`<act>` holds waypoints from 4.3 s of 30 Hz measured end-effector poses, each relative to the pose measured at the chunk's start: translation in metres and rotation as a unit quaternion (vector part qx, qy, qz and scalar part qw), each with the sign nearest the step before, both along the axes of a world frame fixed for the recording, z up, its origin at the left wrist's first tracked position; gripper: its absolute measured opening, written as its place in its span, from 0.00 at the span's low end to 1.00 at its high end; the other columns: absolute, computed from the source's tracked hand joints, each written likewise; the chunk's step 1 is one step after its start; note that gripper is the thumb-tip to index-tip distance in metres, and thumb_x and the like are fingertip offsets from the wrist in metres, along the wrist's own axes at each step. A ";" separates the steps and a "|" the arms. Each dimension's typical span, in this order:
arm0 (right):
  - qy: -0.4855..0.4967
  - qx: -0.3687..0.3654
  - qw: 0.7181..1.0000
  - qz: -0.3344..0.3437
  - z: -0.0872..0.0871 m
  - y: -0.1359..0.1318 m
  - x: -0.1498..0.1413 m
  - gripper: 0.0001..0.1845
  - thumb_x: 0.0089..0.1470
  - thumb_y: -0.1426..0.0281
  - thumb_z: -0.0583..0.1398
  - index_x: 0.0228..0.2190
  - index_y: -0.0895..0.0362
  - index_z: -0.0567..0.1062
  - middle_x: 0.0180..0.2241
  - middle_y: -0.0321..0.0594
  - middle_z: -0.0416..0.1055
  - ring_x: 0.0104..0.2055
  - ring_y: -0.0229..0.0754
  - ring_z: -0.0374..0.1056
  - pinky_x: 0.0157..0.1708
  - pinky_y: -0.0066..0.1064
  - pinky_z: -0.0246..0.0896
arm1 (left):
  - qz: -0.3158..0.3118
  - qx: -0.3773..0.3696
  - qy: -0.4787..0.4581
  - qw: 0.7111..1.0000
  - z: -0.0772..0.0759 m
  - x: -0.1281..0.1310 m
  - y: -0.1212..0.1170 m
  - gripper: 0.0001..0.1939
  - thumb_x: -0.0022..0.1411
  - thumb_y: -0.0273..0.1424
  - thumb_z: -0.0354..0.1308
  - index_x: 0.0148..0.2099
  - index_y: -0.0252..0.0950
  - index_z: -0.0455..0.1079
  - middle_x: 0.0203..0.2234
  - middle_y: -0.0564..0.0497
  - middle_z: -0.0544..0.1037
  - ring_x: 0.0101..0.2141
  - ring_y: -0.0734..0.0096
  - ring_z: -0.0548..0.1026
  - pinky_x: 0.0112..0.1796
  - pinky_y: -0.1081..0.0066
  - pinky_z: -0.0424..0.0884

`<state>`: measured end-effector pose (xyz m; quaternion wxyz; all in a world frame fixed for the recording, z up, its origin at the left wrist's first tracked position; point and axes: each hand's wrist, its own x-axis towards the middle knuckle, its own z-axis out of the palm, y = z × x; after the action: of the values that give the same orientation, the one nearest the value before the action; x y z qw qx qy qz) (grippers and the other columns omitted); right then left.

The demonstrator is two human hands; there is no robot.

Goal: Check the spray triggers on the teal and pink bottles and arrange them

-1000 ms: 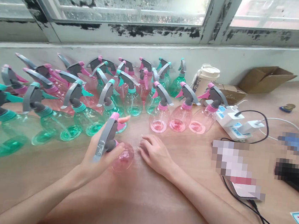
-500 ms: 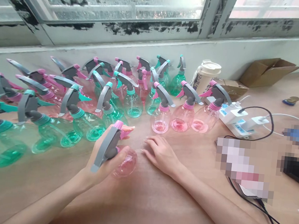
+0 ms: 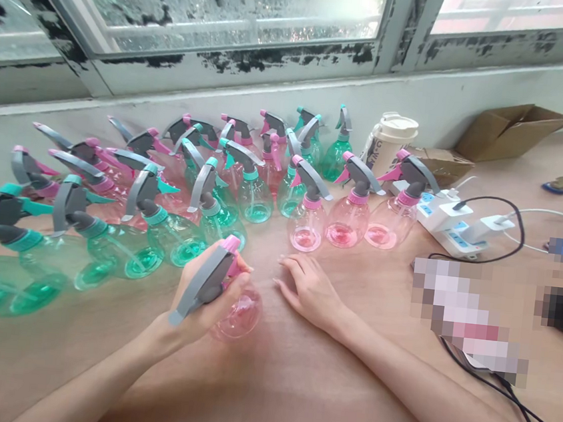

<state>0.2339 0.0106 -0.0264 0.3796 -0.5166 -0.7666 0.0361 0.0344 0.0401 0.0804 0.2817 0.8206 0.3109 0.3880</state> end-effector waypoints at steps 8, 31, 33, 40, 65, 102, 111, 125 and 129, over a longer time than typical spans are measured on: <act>-0.008 -0.003 1.000 -0.012 0.001 0.003 -0.001 0.13 0.58 0.70 0.59 0.46 0.57 0.67 0.43 0.50 0.72 0.47 0.53 0.70 0.47 0.49 0.69 | -0.059 -0.028 -0.049 0.997 -0.009 -0.004 0.001 0.18 0.60 0.25 0.52 0.53 0.38 0.65 0.46 0.45 0.74 0.37 0.67 0.75 0.39 0.67 0.74; -0.003 -0.032 0.999 0.011 0.001 0.001 0.002 0.07 0.58 0.73 0.58 0.40 0.55 0.70 0.42 0.48 0.73 0.46 0.50 0.71 0.47 0.46 0.69 | -0.026 -0.012 -0.040 0.999 -0.014 -0.004 -0.002 0.21 0.59 0.24 0.51 0.55 0.37 0.66 0.42 0.45 0.76 0.40 0.64 0.76 0.44 0.62 0.75; -0.002 -0.031 0.999 0.011 0.002 0.001 0.002 0.06 0.58 0.74 0.58 0.40 0.55 0.71 0.42 0.47 0.73 0.46 0.50 0.71 0.46 0.46 0.69 | -0.030 -0.021 -0.041 0.998 -0.012 -0.003 -0.002 0.21 0.59 0.24 0.52 0.55 0.38 0.66 0.45 0.44 0.76 0.41 0.63 0.76 0.42 0.63 0.76; -0.003 -0.025 1.000 0.016 0.002 0.002 0.002 0.06 0.58 0.73 0.58 0.39 0.54 0.71 0.41 0.47 0.73 0.46 0.50 0.71 0.46 0.46 0.69 | -0.010 -0.020 -0.027 0.999 -0.008 -0.002 0.000 0.15 0.59 0.28 0.56 0.50 0.39 0.66 0.41 0.47 0.77 0.27 0.72 0.75 0.37 0.67 0.75; -0.025 -0.060 0.998 0.006 -0.003 0.000 0.003 0.05 0.60 0.72 0.56 0.40 0.57 0.70 0.46 0.50 0.75 0.49 0.52 0.73 0.48 0.45 0.70 | -0.051 0.003 -0.062 0.997 -0.016 -0.003 0.001 0.20 0.57 0.22 0.51 0.53 0.39 0.65 0.49 0.45 0.75 0.45 0.63 0.76 0.45 0.64 0.74; -0.023 -0.061 0.998 0.016 -0.003 0.001 0.005 0.06 0.60 0.73 0.56 0.40 0.56 0.71 0.46 0.50 0.76 0.51 0.50 0.73 0.50 0.44 0.70 | -0.041 0.012 -0.054 0.998 -0.016 -0.004 0.000 0.19 0.62 0.25 0.52 0.56 0.38 0.64 0.48 0.44 0.75 0.44 0.62 0.76 0.41 0.65 0.75; -0.018 -0.059 0.998 0.021 -0.003 0.001 0.006 0.07 0.60 0.73 0.56 0.40 0.56 0.71 0.45 0.49 0.76 0.52 0.50 0.72 0.51 0.45 0.69 | -0.025 -0.008 -0.049 0.998 -0.016 -0.004 -0.003 0.22 0.63 0.26 0.52 0.59 0.38 0.62 0.46 0.43 0.74 0.45 0.61 0.76 0.42 0.63 0.76; -0.016 -0.059 0.998 0.020 -0.001 0.000 0.006 0.06 0.60 0.73 0.56 0.40 0.56 0.71 0.45 0.50 0.76 0.52 0.51 0.72 0.51 0.45 0.69 | -0.050 -0.035 -0.076 0.995 -0.014 -0.002 -0.002 0.24 0.59 0.23 0.53 0.58 0.40 0.63 0.50 0.45 0.73 0.42 0.65 0.76 0.43 0.63 0.77; -0.017 -0.058 0.998 0.016 -0.001 0.000 0.006 0.06 0.60 0.73 0.56 0.40 0.56 0.71 0.44 0.49 0.76 0.51 0.51 0.72 0.49 0.45 0.69 | -0.064 -0.025 -0.072 0.995 -0.014 -0.002 0.001 0.23 0.59 0.23 0.53 0.56 0.41 0.62 0.48 0.46 0.74 0.40 0.67 0.77 0.40 0.65 0.77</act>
<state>0.2394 0.0109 -0.0274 0.3355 -0.5260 -0.7776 0.0774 0.0319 0.0413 0.0665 0.3479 0.8015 0.2459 0.4197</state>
